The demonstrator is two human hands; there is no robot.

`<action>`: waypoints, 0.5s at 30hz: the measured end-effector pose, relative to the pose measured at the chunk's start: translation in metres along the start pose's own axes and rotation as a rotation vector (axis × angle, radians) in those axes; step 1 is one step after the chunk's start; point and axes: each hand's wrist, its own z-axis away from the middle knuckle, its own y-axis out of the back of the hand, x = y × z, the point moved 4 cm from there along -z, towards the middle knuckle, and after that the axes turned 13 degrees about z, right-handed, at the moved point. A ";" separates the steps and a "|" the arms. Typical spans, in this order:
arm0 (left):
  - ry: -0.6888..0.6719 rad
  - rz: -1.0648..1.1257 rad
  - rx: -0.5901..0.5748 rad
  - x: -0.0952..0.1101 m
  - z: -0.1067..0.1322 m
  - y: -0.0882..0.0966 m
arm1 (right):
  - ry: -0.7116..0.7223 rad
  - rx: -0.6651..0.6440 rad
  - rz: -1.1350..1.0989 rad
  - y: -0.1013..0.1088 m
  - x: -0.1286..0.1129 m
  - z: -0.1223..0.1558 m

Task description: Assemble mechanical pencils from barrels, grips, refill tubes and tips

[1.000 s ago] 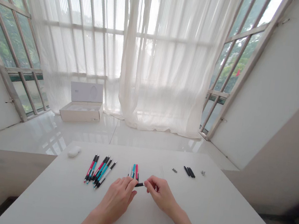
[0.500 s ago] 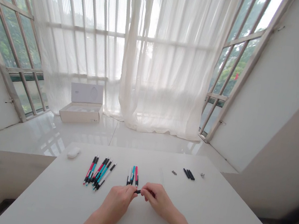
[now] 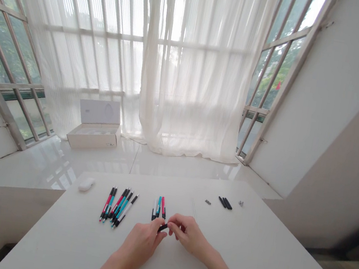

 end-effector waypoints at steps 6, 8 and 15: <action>-0.026 -0.004 0.062 0.001 0.001 0.003 | 0.049 0.082 0.011 0.007 -0.007 0.002; -0.053 -0.021 0.092 0.002 0.000 0.005 | 0.051 0.125 0.037 0.014 -0.007 0.001; -0.129 -0.074 0.179 0.002 0.000 0.011 | -0.250 0.481 0.390 0.108 0.082 0.014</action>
